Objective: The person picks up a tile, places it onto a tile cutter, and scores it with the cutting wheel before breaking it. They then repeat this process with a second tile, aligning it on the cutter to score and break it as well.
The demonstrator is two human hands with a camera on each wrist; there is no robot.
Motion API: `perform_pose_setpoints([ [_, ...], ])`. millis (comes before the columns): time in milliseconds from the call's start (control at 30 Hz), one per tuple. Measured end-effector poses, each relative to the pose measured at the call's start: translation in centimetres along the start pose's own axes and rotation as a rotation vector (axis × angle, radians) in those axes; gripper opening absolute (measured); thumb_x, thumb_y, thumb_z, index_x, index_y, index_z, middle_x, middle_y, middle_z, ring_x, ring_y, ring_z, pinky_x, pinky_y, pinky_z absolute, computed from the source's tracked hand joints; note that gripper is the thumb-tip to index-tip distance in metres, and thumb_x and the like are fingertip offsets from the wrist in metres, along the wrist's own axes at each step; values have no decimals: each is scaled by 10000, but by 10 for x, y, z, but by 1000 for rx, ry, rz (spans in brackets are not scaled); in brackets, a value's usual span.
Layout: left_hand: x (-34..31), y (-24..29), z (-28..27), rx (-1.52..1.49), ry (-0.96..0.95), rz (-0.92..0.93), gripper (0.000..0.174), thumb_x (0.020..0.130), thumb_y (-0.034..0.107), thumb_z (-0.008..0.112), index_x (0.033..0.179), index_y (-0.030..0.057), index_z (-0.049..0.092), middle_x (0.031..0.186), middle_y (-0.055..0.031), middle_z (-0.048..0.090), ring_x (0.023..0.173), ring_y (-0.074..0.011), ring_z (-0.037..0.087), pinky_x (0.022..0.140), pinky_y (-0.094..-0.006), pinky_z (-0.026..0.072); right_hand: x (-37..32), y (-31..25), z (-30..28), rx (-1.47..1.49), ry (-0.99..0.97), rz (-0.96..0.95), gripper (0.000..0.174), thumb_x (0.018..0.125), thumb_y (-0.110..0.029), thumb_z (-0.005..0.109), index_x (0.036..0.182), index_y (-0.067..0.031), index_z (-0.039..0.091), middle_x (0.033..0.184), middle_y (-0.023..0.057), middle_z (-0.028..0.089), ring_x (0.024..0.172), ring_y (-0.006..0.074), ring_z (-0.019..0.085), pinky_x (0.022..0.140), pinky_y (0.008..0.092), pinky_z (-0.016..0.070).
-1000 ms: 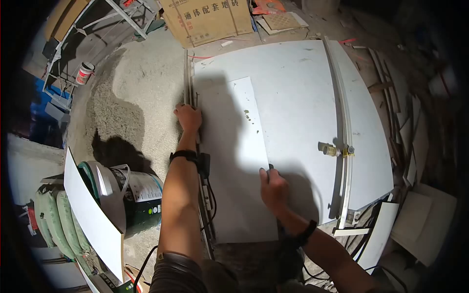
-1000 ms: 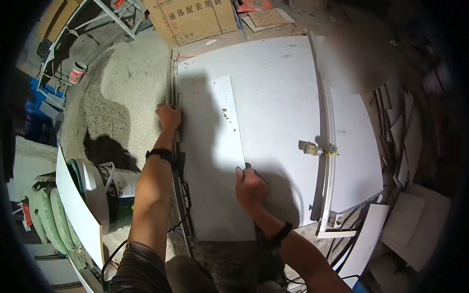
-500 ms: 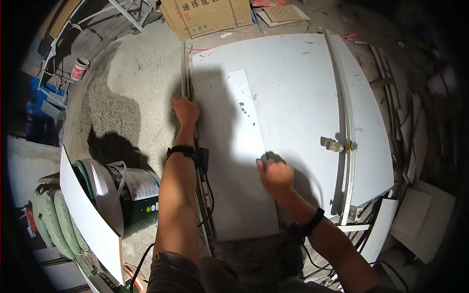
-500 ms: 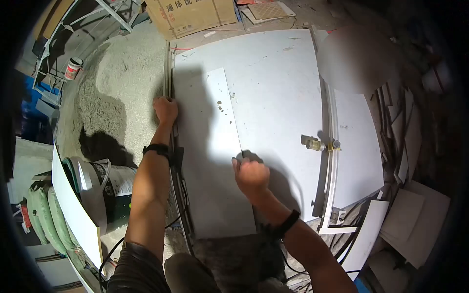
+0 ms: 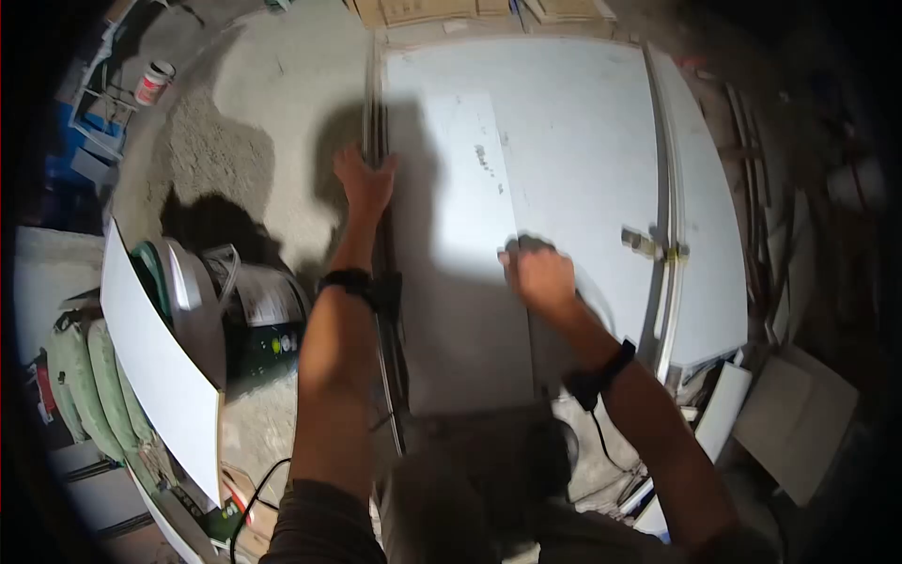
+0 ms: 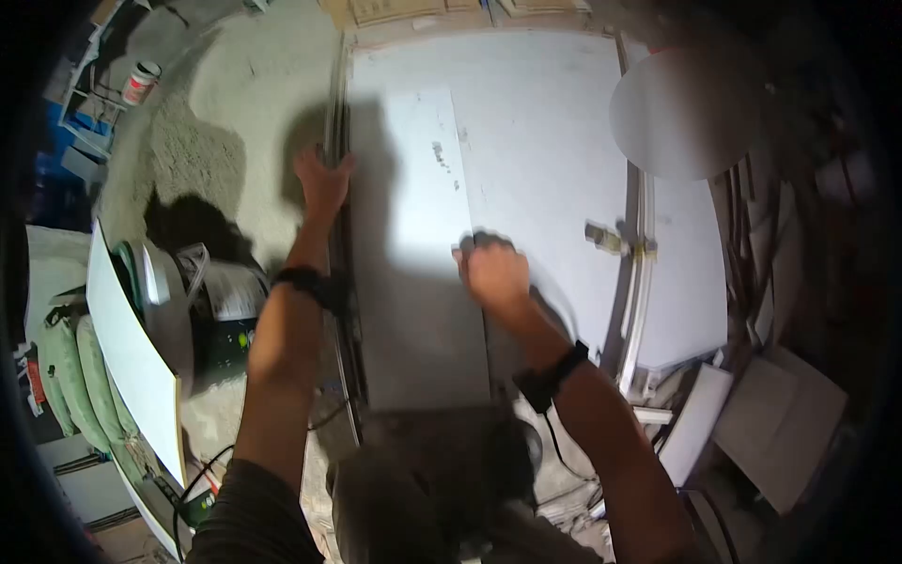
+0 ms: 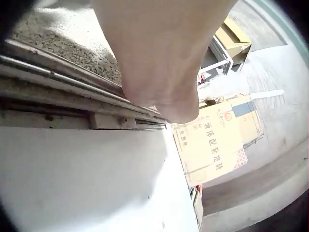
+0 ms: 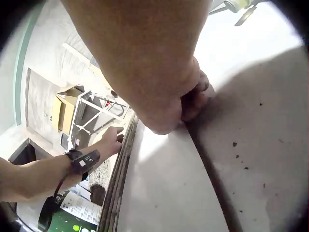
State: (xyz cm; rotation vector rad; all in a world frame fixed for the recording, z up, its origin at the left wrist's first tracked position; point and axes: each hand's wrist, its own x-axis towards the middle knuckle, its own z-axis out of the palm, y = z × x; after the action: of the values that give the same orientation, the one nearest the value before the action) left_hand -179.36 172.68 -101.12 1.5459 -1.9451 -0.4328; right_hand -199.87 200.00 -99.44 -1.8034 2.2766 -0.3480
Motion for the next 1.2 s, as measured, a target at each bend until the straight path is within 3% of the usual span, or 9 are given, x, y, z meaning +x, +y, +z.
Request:
perform_pose_setpoints([
  [100,-52,3,-10,123,5,137,954,806,412,879,1456,-76,378,1385,-298,417,1288,-445,408,1055,-585,398,-14,-1,-7,46,-85,64,443,1013,-362,574,772,-5,678,690,210,689,677,407,705,653,516,575],
  [267,-115,2,-39,300,-20,-58,1045,747,516,903,1423,-98,393,1366,-295,429,1287,-440,413,1042,-591,408,-25,5,3,204,-60,114,262,987,-199,611,1025,60,634,955,279,697,829,442,711,764,513,590],
  [333,-125,1,-52,253,-214,-177,1124,694,597,904,1427,-106,422,1347,-317,485,1265,-473,454,1078,-599,389,-21,-2,1,237,-4,150,254,986,-198,615,1036,49,643,994,296,690,873,456,697,794,513,578],
  [733,-123,-21,-41,246,-228,-159,1082,717,572,904,1406,-115,431,1252,-347,569,1203,-482,548,1026,-587,452,-26,-4,-8,583,46,123,284,890,-28,607,1162,17,675,1150,258,701,1066,448,666,965,471,534],
  [867,-120,-14,-49,259,-190,-140,980,682,558,923,1282,-104,521,1177,-314,639,1097,-479,621,940,-576,501,-53,23,-74,455,190,105,214,898,-96,689,1077,20,695,1104,227,713,1047,432,675,942,472,532],
  [933,-123,-19,-47,260,-204,-136,983,695,536,923,1303,-115,507,1207,-317,627,1122,-478,613,958,-574,497,-77,65,-104,288,479,97,161,900,-21,682,1054,25,688,1055,207,716,985,395,700,886,443,547],
  [1033,-126,-17,-44,221,-221,-172,1020,711,510,921,1364,-125,463,1263,-326,599,1183,-470,584,1000,-567,482,-115,128,-153,296,630,364,139,903,16,667,1041,20,686,986,177,705,859,348,716,786,387,567],
  [1133,-125,-17,-46,215,-236,-219,1054,726,477,921,1423,-127,411,1310,-326,562,1245,-462,542,1045,-558,458,-124,167,-168,-127,496,208,202,856,62,647,1054,25,666,1039,162,686,935,351,685,807,436,568],
  [1200,-121,-13,-43,215,-248,-217,1064,733,456,921,1447,-125,387,1332,-325,542,1272,-460,520,1065,-555,445,-107,179,-178,-308,302,-97,375,789,63,637,1159,8,667,1197,166,657,1169,383,612,979,454,508],
])
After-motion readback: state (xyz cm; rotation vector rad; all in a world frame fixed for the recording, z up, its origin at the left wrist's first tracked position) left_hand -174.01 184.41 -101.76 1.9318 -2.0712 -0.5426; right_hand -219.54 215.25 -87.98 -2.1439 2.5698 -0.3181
